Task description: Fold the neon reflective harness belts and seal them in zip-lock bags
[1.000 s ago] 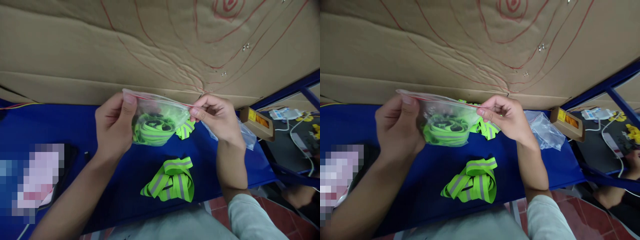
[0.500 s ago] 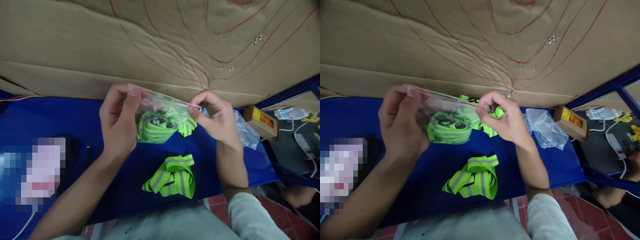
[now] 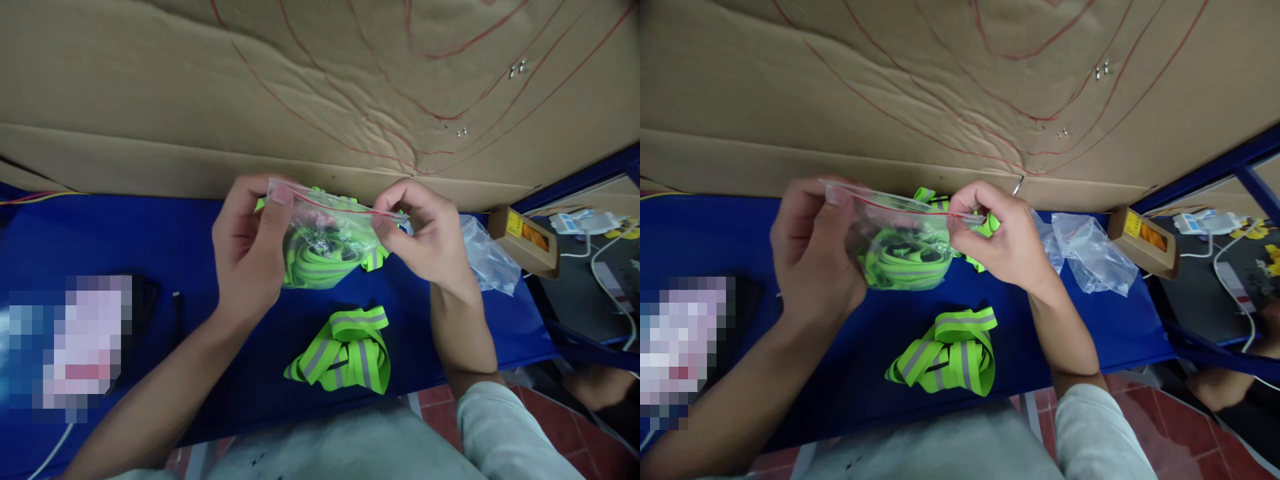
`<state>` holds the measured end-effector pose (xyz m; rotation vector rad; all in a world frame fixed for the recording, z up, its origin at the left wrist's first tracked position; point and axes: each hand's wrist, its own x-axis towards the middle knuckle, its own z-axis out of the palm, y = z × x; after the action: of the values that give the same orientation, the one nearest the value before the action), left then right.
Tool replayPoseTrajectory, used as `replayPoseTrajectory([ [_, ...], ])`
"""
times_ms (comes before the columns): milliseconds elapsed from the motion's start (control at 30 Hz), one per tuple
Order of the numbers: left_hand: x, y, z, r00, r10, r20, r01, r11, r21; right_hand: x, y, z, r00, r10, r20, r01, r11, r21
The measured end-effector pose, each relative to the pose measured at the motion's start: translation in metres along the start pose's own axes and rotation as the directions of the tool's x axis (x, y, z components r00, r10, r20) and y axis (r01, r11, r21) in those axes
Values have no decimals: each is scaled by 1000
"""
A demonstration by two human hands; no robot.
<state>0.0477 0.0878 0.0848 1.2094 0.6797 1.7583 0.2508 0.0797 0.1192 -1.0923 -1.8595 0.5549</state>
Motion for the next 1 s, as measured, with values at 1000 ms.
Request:
replayPoseTrajectory([
  [1000, -14, 3, 7, 987, 64, 150, -102, 958, 267, -3, -10, 2, 995, -45, 93, 50, 998, -49],
])
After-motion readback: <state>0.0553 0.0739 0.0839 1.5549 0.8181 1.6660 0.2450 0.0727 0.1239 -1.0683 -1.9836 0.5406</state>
